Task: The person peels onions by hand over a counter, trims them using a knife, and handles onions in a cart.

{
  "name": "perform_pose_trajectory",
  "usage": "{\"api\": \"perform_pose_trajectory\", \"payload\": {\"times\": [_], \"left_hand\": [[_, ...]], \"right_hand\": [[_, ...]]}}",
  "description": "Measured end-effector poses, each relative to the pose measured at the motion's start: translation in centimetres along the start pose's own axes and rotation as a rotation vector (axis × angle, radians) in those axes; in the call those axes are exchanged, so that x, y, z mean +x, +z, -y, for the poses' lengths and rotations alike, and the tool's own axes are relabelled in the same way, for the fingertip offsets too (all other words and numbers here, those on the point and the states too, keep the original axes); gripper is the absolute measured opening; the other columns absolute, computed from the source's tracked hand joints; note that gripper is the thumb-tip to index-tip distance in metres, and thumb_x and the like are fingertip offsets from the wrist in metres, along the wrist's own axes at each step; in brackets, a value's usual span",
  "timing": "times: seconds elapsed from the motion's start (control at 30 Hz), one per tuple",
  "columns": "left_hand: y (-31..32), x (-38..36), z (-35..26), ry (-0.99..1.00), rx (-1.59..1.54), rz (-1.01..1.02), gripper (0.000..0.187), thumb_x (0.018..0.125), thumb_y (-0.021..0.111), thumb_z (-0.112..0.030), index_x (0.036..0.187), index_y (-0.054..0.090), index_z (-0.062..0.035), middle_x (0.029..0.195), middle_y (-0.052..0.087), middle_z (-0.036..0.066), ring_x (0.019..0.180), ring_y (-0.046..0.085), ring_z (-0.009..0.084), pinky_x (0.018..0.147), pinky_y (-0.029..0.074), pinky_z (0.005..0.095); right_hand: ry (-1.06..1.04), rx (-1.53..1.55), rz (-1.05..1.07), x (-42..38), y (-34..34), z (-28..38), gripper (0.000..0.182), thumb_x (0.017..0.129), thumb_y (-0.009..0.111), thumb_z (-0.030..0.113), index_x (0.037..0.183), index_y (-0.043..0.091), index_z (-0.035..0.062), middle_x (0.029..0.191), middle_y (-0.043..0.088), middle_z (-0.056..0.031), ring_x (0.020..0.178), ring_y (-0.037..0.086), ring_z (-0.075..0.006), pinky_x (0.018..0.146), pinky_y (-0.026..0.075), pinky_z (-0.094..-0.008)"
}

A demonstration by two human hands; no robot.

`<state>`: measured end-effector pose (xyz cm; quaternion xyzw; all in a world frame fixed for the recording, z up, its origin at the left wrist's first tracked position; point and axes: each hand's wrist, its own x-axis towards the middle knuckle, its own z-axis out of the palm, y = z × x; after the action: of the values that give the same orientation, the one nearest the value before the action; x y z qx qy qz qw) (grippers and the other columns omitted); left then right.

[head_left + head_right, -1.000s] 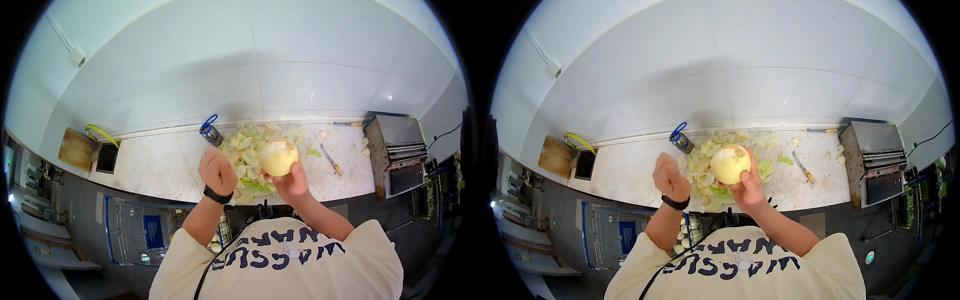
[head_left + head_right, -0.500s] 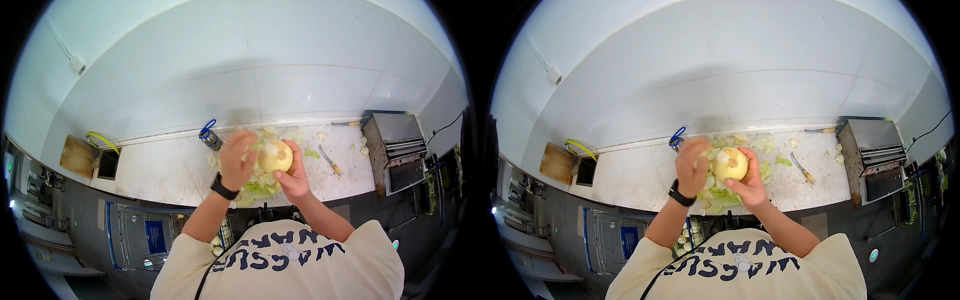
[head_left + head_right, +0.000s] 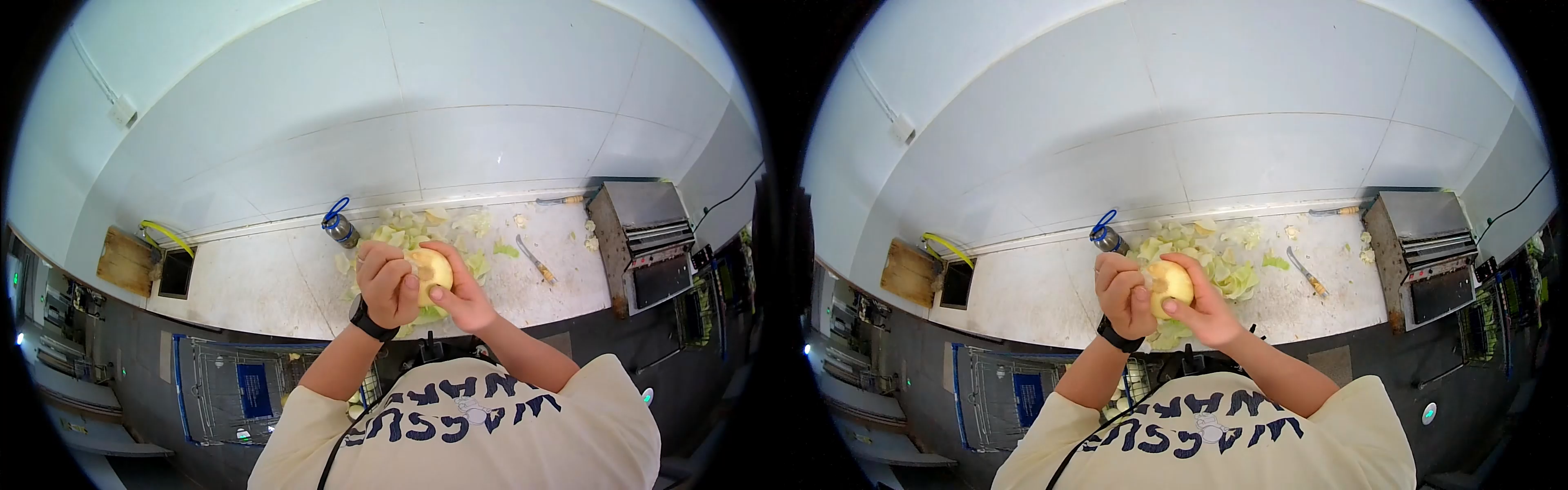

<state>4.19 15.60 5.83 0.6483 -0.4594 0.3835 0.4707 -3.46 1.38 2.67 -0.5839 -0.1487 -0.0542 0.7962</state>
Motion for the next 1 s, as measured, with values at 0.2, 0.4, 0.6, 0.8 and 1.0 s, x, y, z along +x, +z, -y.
{"api": "perform_pose_trajectory", "payload": {"times": [0.2,0.4,0.6,0.8,1.0], "left_hand": [[-0.3,0.0,-0.7,-0.057,0.022,-0.019,0.016,0.084,0.060,-0.016,0.072,0.057,-0.0050,0.077,0.055,0.010,0.074,0.049,0.0276,0.067,0.038,0.0383],[0.2,0.6,-1.3,-0.211,0.109,-0.014,0.015,0.082,0.064,-0.010,0.071,0.056,-0.0042,0.077,0.055,0.009,0.077,0.048,0.0273,0.068,0.038,0.0384],[0.3,-0.5,-1.0,-0.227,0.017,0.015,0.020,0.088,0.062,-0.011,0.071,0.053,-0.0034,0.077,0.052,0.008,0.077,0.045,0.0246,0.070,0.037,0.0350],[0.3,-1.0,-1.1,-0.271,-0.043,-0.008,0.024,0.088,0.064,-0.015,0.071,0.052,-0.0039,0.077,0.050,0.008,0.076,0.045,0.0231,0.069,0.037,0.0330],[0.5,-1.7,-1.4,-0.361,-0.065,-0.060,0.026,0.090,0.067,-0.018,0.074,0.052,-0.0041,0.078,0.047,0.007,0.076,0.045,0.0210,0.069,0.037,0.0312]], "right_hand": [[-0.024,-0.085,-0.033,-0.2,0.6,0.4,0.062,0.095,0.063,0.020,0.146,0.030,0.0081,0.125,0.048,-0.0083,0.113,0.047,-0.0171,0.100,0.039,-0.0303],[-0.034,0.035,-0.150,-0.5,1.5,-0.6,0.061,0.096,0.061,0.019,0.146,0.028,0.0083,0.124,0.047,-0.0086,0.112,0.047,-0.0170,0.098,0.040,-0.0305],[-0.054,-0.046,-0.148,-0.8,1.2,-0.8,0.061,0.095,0.061,0.015,0.145,0.028,0.0066,0.124,0.047,-0.0087,0.112,0.047,-0.0163,0.098,0.040,-0.0299],[-0.054,-0.014,-0.145,-0.8,1.5,-0.5,0.062,0.094,0.062,0.012,0.145,0.028,0.0051,0.125,0.046,-0.0088,0.114,0.046,-0.0167,0.100,0.038,-0.0299],[-0.123,-0.071,-0.173,-0.7,1.4,-1.1,0.063,0.092,0.064,0.011,0.144,0.029,0.0037,0.128,0.043,-0.0100,0.116,0.044,-0.0173,0.101,0.038,-0.0301]]}}
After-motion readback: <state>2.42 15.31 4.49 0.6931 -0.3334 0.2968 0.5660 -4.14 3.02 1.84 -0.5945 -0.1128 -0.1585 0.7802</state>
